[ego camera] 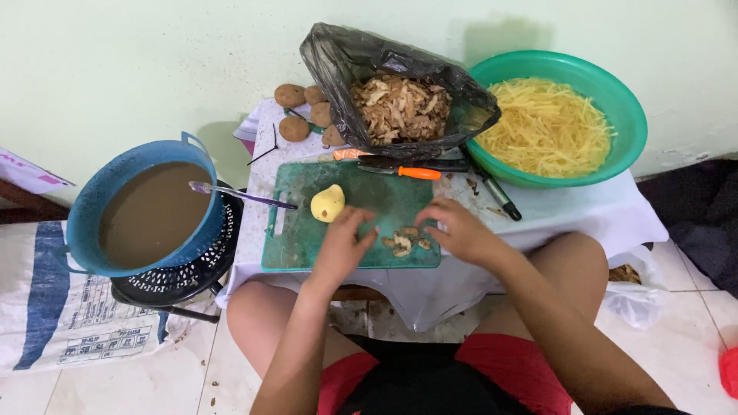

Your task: Peeling a potato and then slicing it into thin strips on a cutting board using a knife.

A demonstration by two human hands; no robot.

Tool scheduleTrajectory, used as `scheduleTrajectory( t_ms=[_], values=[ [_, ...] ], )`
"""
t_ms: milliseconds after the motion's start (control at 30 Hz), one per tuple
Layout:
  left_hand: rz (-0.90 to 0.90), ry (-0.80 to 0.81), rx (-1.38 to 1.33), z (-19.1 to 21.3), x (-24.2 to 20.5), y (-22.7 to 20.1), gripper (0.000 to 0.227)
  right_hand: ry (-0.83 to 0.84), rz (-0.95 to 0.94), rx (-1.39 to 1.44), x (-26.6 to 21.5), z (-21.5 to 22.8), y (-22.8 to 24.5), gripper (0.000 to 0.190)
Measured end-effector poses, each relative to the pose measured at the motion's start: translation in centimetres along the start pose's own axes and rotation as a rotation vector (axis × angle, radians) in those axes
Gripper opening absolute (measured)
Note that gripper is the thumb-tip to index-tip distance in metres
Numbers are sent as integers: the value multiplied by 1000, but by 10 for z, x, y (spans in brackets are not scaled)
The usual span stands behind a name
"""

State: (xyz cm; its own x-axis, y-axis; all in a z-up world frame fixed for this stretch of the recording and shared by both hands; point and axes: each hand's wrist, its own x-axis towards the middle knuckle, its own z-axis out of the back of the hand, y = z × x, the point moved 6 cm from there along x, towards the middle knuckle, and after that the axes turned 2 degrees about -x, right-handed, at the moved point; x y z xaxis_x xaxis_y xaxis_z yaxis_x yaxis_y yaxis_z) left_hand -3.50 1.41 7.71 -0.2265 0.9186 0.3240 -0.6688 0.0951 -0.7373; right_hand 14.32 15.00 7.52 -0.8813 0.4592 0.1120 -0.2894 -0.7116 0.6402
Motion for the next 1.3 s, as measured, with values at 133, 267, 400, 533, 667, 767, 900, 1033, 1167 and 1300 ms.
scheduleTrajectory(
  t_ms=[133,267,400,533,667,767,900,1033,1167,1300],
  values=[
    [36,170,216,-28,-9,-4,34,58,-137,51,-25,-4,1,28],
    [45,232,314,-52,-5,6,35,56,-72,-13,-20,-31,6,23],
    [-40,86,334,-61,0,13,18,-88,-7,2,-4,-49,6,13],
    [-20,-9,193,-43,-3,14,18,-131,-115,228,-2,-39,-13,22],
    [43,-226,63,-25,-5,21,8,23,-130,15,-6,-28,22,47],
    [88,-282,-65,-25,-6,19,9,139,-190,-126,5,-41,35,59],
    [95,-313,-98,-28,-7,28,11,161,-254,-207,23,-63,25,66],
    [125,-300,-123,-27,-8,31,9,162,-267,-219,31,-67,22,54],
    [103,-294,-159,-24,-9,26,10,142,-260,-252,39,-66,24,36],
    [95,-297,-150,-25,-11,31,11,111,-228,-306,47,-74,8,28]
  ],
)
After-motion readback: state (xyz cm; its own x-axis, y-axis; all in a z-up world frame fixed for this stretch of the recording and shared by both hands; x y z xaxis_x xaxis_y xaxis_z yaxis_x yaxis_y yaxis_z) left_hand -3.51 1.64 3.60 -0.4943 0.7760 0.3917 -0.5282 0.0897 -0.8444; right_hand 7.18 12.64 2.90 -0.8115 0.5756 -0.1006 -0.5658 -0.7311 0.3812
